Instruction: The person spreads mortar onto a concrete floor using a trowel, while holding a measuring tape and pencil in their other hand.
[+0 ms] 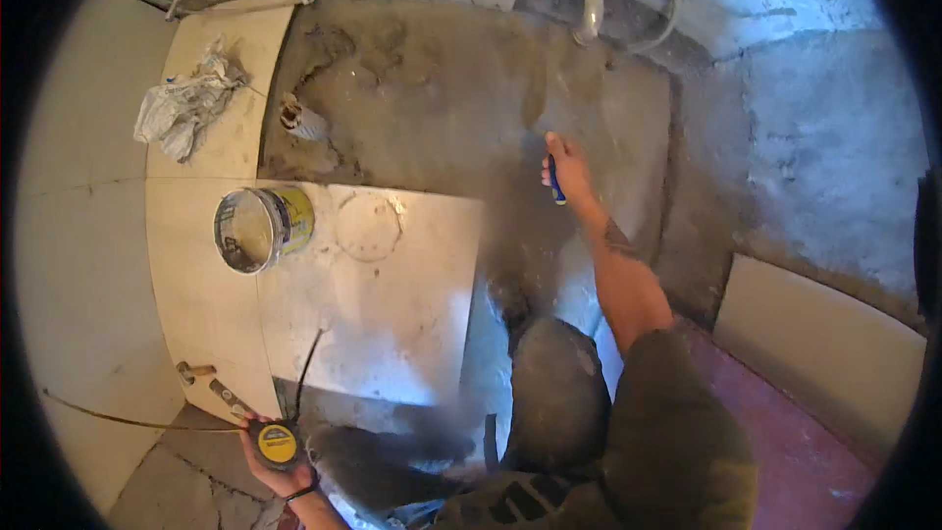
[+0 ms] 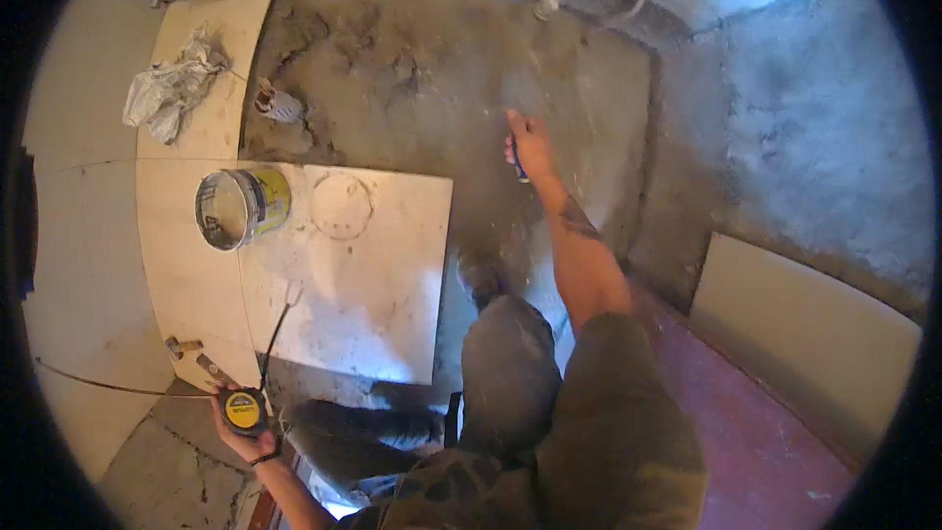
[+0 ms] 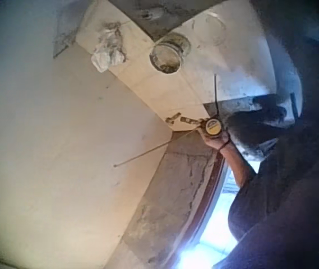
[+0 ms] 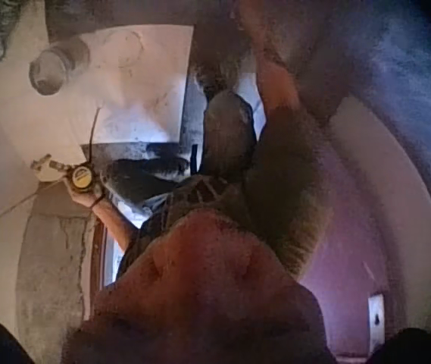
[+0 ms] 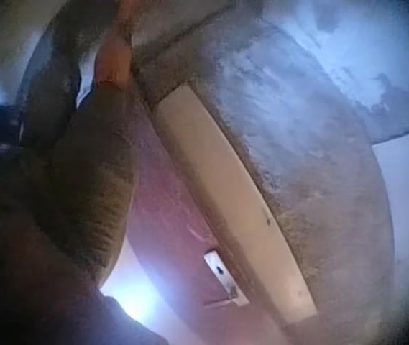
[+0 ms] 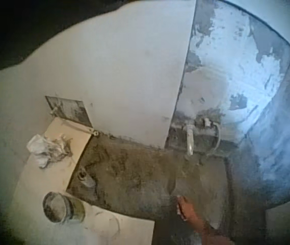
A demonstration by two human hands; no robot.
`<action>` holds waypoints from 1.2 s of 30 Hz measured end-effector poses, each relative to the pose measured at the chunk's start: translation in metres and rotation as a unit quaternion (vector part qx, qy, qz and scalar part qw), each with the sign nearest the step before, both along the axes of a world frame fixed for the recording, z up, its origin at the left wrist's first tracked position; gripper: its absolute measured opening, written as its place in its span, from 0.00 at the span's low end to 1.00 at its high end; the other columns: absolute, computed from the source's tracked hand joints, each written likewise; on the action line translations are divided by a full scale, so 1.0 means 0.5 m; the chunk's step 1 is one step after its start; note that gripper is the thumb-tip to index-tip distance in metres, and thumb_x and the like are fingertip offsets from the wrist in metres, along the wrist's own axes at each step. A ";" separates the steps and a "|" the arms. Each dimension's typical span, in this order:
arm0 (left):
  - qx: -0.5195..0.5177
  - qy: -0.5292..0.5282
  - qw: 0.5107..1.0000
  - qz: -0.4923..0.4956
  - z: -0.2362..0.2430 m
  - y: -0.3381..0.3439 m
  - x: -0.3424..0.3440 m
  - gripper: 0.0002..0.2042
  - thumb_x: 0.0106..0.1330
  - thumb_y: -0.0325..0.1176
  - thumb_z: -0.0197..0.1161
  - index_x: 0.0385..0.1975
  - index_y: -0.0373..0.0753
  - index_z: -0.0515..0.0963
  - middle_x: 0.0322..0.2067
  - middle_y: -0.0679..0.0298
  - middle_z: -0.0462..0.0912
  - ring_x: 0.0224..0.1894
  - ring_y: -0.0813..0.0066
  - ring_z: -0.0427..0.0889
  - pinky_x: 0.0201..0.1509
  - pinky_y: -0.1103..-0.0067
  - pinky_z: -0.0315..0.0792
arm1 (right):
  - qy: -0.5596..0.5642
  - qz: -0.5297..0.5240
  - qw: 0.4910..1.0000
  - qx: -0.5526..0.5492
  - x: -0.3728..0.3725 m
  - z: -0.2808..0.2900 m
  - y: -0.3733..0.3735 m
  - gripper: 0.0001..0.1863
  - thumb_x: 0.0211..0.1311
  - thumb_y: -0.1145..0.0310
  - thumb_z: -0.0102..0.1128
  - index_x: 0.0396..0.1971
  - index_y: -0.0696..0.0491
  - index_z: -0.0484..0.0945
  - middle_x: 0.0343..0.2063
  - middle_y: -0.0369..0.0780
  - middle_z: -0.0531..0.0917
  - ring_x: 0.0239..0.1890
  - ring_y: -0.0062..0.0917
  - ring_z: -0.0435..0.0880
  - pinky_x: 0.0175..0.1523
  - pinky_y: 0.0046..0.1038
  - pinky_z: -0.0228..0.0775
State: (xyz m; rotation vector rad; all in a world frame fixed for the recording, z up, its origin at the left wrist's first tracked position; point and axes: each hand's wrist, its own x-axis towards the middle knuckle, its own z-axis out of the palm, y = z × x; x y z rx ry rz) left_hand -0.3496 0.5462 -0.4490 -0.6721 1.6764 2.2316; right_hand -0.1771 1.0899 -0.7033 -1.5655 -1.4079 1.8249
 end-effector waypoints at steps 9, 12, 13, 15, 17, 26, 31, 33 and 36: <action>-0.061 -0.171 0.983 -0.002 0.101 -0.013 0.118 0.09 0.69 0.40 0.49 0.41 0.44 0.72 0.41 0.69 0.75 0.41 0.74 0.75 0.44 0.77 0.73 | -0.496 -0.018 0.844 0.204 0.205 -0.286 -0.266 0.19 0.60 0.55 0.53 0.36 0.58 0.76 0.31 0.45 0.82 0.33 0.36 0.81 0.39 0.41 0.73; -0.056 -0.200 0.978 0.018 0.124 -0.019 0.141 0.08 0.69 0.38 0.51 0.39 0.43 0.73 0.40 0.69 0.76 0.38 0.76 0.78 0.41 0.77 0.75 | -0.587 0.401 0.589 0.384 0.144 -0.311 -0.294 0.17 0.59 0.61 0.52 0.39 0.58 0.78 0.38 0.46 0.82 0.45 0.38 0.80 0.49 0.45 0.70; -0.083 -0.209 0.974 0.043 0.129 -0.022 0.145 0.08 0.69 0.38 0.51 0.39 0.43 0.73 0.39 0.69 0.77 0.38 0.76 0.78 0.40 0.77 0.75 | -0.565 0.398 0.638 0.339 0.093 -0.302 -0.288 0.16 0.59 0.62 0.52 0.39 0.57 0.79 0.39 0.45 0.82 0.45 0.38 0.80 0.49 0.45 0.69; -0.093 -0.196 0.974 0.064 0.141 -0.025 0.149 0.09 0.69 0.39 0.51 0.39 0.42 0.73 0.36 0.68 0.79 0.35 0.78 0.79 0.38 0.77 0.75 | -0.488 0.366 0.752 0.250 -0.026 -0.263 -0.267 0.15 0.58 0.65 0.51 0.39 0.56 0.80 0.40 0.44 0.82 0.46 0.38 0.79 0.49 0.46 0.69; -0.114 -0.210 0.969 0.057 0.149 -0.029 0.142 0.10 0.69 0.39 0.50 0.40 0.42 0.73 0.36 0.68 0.79 0.36 0.78 0.79 0.38 0.77 0.75 | -0.421 0.345 0.815 0.202 -0.187 -0.238 -0.249 0.14 0.57 0.68 0.51 0.39 0.55 0.81 0.41 0.43 0.82 0.47 0.38 0.78 0.49 0.47 0.68; -0.148 -0.226 0.955 0.120 0.228 0.029 0.130 0.11 0.69 0.41 0.51 0.42 0.42 0.72 0.33 0.71 0.80 0.36 0.78 0.81 0.39 0.79 0.78 | -0.294 0.169 0.881 0.331 -0.296 -0.110 -0.168 0.24 0.58 0.66 0.54 0.49 0.67 0.66 0.48 0.58 0.73 0.56 0.49 0.69 0.63 0.41 0.56; -0.186 -0.258 0.945 0.072 0.270 0.072 0.135 0.13 0.67 0.43 0.53 0.41 0.42 0.76 0.36 0.66 0.81 0.34 0.70 0.80 0.36 0.71 0.76 | -0.257 -0.155 0.935 0.188 -0.031 -0.214 -0.015 0.18 0.60 0.60 0.51 0.49 0.52 0.72 0.36 0.40 0.81 0.38 0.32 0.79 0.42 0.36 0.71; -0.158 -0.290 0.940 0.085 0.262 0.081 0.149 0.13 0.66 0.43 0.54 0.40 0.39 0.76 0.30 0.66 0.80 0.31 0.71 0.78 0.35 0.71 0.75 | -0.373 0.012 0.906 0.199 0.010 -0.311 0.032 0.17 0.58 0.62 0.52 0.46 0.51 0.74 0.37 0.40 0.82 0.39 0.33 0.80 0.43 0.38 0.70; -0.159 -0.320 0.925 0.127 0.238 0.092 0.171 0.14 0.66 0.42 0.55 0.39 0.36 0.75 0.25 0.63 0.78 0.27 0.72 0.77 0.33 0.73 0.75 | -0.608 0.483 0.597 0.200 0.022 -0.377 0.054 0.12 0.52 0.66 0.57 0.38 0.48 0.80 0.39 0.42 0.83 0.42 0.36 0.81 0.45 0.45 0.67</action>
